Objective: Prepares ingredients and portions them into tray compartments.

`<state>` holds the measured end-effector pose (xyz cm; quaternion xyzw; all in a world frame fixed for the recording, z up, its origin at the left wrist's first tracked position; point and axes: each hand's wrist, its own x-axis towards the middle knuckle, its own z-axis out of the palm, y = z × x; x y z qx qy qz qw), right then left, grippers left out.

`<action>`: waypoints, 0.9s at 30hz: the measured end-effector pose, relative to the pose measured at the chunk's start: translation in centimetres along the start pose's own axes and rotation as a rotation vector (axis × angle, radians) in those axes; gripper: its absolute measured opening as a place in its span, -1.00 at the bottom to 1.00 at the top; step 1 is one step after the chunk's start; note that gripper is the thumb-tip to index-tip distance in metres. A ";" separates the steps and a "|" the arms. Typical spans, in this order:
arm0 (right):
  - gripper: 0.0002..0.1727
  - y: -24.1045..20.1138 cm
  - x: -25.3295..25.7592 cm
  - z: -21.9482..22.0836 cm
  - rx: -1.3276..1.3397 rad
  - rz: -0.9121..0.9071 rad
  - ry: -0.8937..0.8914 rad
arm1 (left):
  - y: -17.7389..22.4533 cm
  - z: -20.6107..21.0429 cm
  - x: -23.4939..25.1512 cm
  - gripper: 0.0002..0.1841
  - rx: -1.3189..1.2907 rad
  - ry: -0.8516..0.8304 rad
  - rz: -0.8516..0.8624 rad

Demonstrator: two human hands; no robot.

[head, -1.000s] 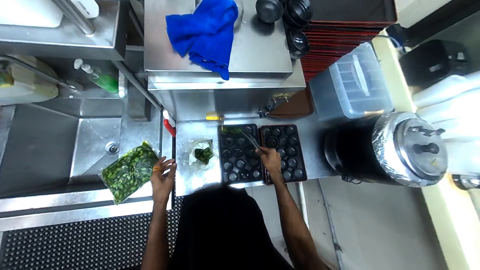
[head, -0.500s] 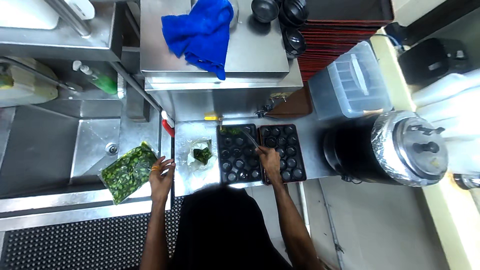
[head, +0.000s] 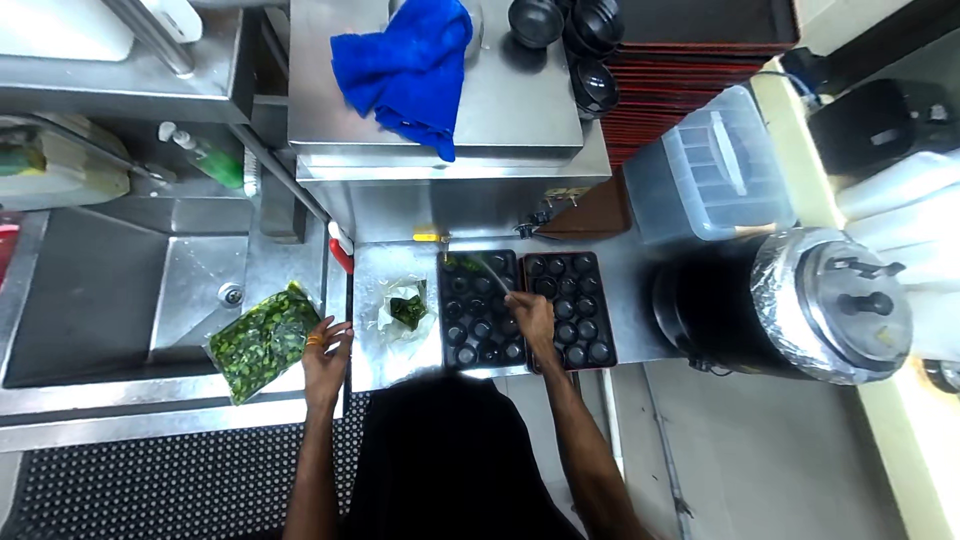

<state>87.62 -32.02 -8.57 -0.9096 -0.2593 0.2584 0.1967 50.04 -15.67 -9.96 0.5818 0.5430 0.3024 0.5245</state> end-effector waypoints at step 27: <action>-0.63 -0.6 1.3 -0.5 -0.316 0.127 -0.009 | 0.4 1.0 0.4 -0.41 -0.014 -0.017 -0.016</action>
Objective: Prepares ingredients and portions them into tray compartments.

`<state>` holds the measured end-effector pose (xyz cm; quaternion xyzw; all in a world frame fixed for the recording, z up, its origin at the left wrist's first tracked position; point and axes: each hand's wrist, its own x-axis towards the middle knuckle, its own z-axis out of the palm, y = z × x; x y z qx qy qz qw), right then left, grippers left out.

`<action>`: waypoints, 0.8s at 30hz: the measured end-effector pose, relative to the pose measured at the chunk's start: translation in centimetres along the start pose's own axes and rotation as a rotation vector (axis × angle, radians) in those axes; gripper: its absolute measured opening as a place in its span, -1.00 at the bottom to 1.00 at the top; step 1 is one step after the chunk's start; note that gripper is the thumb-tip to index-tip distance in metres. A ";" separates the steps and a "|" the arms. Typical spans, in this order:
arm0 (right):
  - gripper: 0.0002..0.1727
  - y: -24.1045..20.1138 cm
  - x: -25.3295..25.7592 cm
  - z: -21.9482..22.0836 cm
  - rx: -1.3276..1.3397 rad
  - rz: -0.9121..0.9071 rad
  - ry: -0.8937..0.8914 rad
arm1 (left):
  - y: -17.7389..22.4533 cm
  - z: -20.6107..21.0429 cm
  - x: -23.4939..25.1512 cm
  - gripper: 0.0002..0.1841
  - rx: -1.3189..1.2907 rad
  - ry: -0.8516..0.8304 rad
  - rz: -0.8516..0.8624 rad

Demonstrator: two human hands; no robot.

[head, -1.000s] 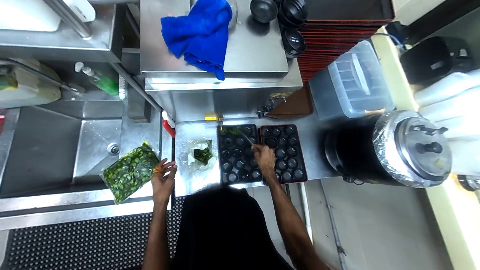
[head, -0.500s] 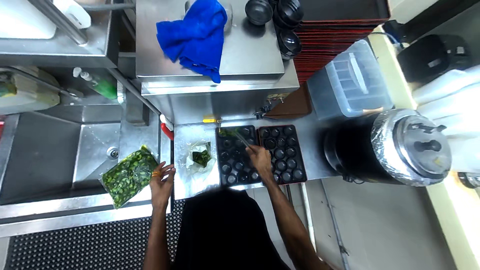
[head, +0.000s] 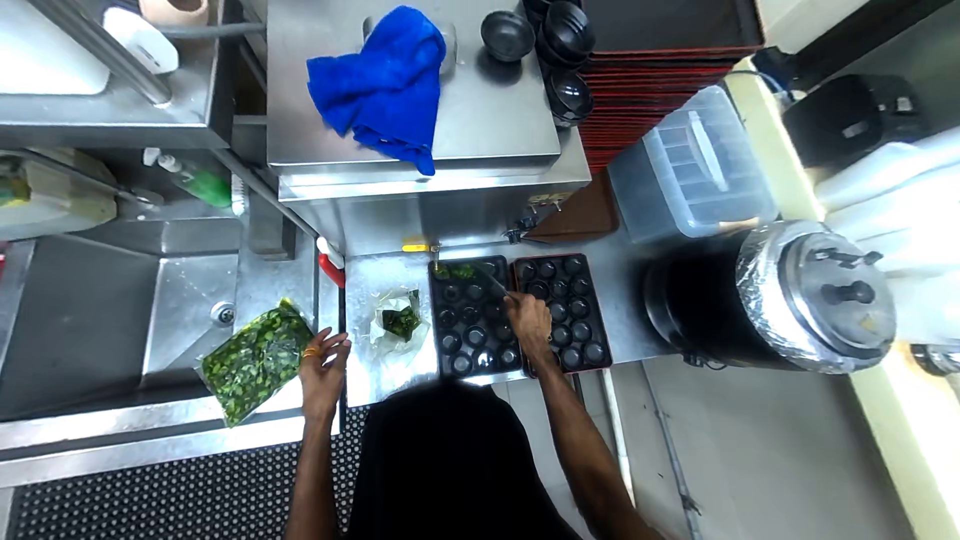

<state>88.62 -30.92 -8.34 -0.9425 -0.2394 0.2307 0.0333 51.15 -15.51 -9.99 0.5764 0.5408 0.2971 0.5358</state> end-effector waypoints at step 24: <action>-0.66 -0.9 -0.8 2.6 0.239 -0.190 -0.048 | 1.9 0.5 -0.7 -0.13 0.026 0.179 -0.044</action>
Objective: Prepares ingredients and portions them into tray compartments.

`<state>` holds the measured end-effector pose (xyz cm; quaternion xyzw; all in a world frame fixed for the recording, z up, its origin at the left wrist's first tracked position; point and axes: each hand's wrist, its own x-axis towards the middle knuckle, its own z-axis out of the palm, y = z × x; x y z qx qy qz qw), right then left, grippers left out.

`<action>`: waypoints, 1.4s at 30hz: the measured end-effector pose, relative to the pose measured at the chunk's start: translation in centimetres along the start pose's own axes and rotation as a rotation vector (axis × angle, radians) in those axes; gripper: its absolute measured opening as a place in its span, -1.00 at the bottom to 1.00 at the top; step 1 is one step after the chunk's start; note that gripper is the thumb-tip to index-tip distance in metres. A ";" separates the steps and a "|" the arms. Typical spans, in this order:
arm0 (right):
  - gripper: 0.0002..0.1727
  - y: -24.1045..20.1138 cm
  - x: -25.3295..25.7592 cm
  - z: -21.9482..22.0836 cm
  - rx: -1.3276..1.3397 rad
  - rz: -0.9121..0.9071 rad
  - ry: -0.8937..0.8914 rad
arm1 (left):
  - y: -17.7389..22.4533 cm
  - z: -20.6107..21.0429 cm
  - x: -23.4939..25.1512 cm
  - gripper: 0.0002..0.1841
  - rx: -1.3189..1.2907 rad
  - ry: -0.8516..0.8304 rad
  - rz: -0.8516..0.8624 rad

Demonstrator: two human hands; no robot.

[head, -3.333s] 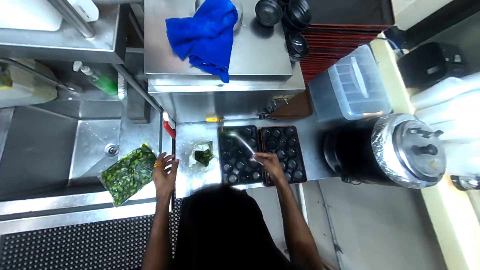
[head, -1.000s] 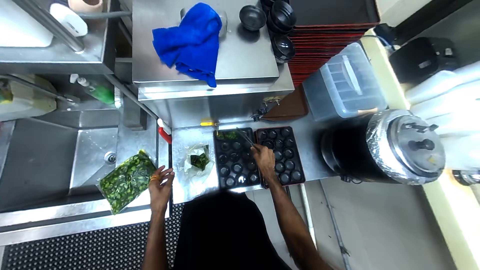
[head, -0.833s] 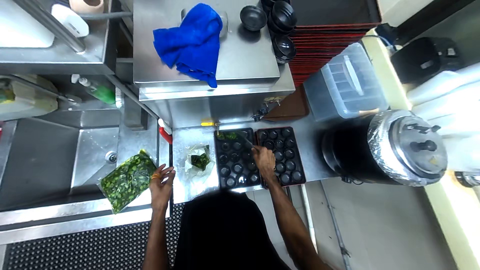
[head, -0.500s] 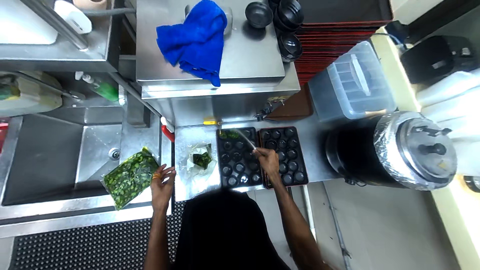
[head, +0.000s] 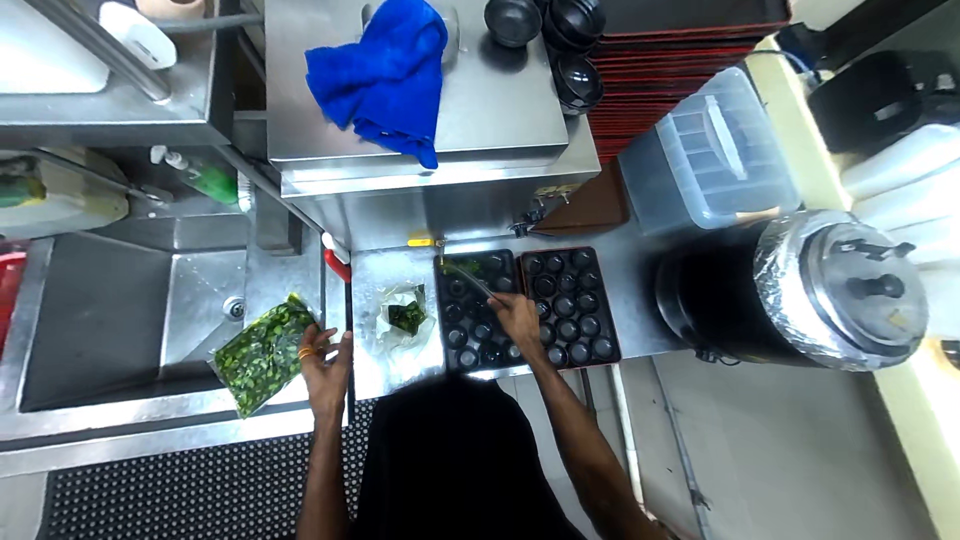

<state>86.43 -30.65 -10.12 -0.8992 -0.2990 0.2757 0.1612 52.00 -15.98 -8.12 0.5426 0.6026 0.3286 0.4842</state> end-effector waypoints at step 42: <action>-0.76 4.0 -4.7 -7.3 0.452 0.047 -0.054 | -3.7 -3.2 0.2 -0.41 0.017 0.037 -0.328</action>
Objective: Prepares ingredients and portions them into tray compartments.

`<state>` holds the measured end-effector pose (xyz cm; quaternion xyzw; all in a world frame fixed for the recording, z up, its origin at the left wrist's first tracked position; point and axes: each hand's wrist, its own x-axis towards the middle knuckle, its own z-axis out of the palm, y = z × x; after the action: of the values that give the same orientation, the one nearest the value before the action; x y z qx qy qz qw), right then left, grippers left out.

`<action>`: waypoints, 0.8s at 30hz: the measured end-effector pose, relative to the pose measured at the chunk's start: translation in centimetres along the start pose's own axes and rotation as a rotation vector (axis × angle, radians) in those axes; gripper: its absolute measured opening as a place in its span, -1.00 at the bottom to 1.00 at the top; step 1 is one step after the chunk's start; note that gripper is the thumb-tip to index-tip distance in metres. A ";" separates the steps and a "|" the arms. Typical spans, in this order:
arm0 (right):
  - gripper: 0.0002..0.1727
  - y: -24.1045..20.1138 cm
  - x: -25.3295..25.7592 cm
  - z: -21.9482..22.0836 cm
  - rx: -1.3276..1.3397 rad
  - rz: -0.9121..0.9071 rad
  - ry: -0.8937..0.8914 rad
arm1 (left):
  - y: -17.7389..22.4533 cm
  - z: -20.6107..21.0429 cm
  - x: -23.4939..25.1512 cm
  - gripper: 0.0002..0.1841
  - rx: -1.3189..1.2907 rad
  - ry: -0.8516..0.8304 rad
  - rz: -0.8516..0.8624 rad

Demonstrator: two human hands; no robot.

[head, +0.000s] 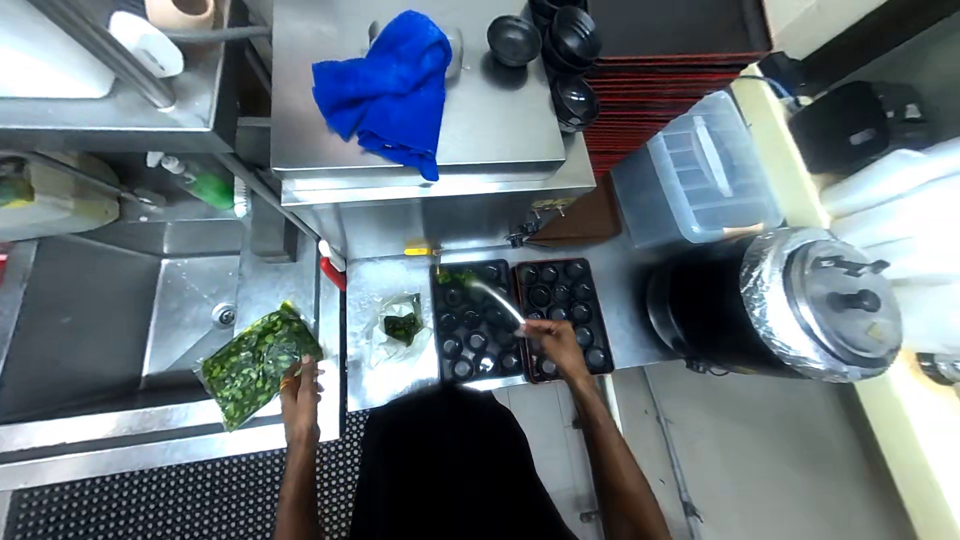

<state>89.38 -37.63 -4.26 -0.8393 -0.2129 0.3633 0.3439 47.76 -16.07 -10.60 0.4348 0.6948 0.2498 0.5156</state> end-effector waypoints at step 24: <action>-0.64 1.9 4.4 1.2 -0.577 0.156 0.178 | -2.0 -0.3 -0.6 -0.60 -0.178 -0.014 -0.060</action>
<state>91.50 -35.75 -8.32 -0.9446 -0.2114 0.2382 0.0796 46.79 -17.54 -11.83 0.3681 0.6787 0.2921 0.5644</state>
